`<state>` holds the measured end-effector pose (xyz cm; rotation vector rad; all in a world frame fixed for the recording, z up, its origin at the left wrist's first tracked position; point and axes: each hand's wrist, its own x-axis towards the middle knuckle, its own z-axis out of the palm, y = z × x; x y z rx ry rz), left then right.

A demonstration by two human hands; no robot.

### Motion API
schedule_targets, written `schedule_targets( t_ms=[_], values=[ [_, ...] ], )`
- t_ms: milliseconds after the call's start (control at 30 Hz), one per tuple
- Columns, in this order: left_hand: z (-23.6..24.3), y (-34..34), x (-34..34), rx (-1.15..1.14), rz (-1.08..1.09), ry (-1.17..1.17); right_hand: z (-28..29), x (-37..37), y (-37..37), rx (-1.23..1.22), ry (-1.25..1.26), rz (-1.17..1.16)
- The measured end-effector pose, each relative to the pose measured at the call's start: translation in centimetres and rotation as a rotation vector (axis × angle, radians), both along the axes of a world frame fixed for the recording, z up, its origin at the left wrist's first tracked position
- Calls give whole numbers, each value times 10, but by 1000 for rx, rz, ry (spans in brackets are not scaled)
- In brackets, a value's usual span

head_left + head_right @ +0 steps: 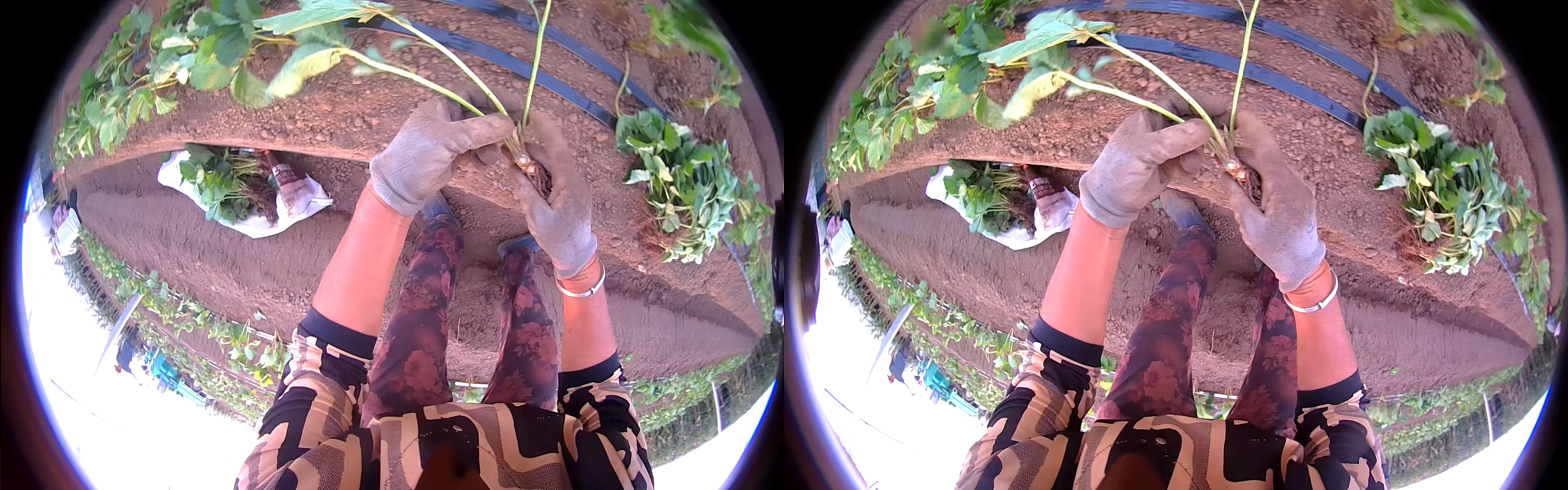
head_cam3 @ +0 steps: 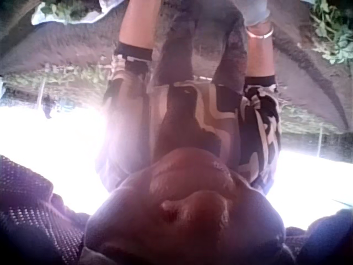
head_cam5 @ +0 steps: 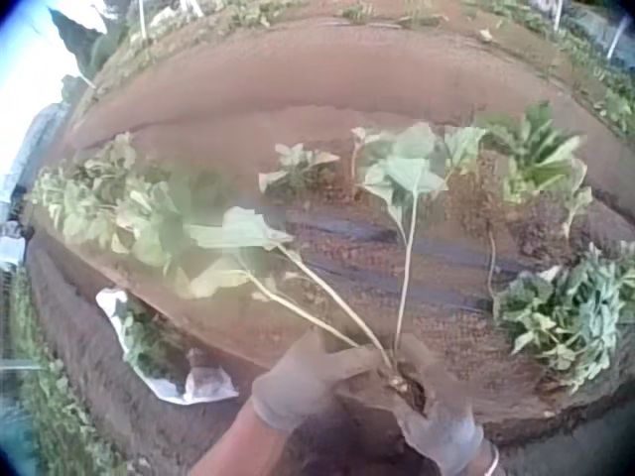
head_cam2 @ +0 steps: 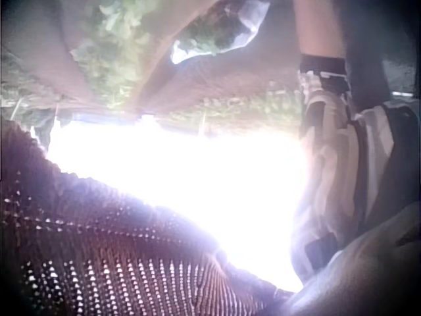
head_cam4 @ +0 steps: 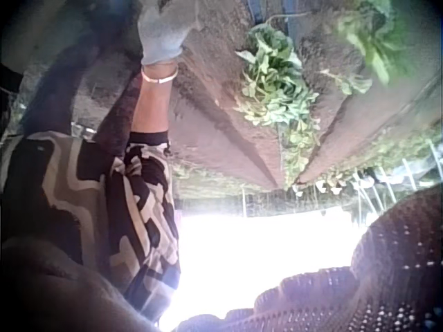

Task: The person plants seedlings into a prepared garden bed. They pick up seedlings from a white sack, place them into holes in the soil, and pat the dirt around the base to secure them. The process is repeated continuously along the row.

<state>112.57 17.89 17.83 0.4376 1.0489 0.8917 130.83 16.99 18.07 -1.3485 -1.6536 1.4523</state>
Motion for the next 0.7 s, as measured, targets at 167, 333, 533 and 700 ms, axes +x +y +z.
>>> schedule_targets(
  t_ms=[167,333,533,700],
  values=[
    [0,-21,-43,80,20,-73,-1,-39,1,-77,154,168],
    [33,-57,-106,2,55,92,18,-86,15,-251,14,528],
    [47,-66,-138,21,571,621,-72,-156,55,453,-510,412],
    [24,-62,-138,-16,515,577,-98,-178,79,562,-856,408]
  ],
)
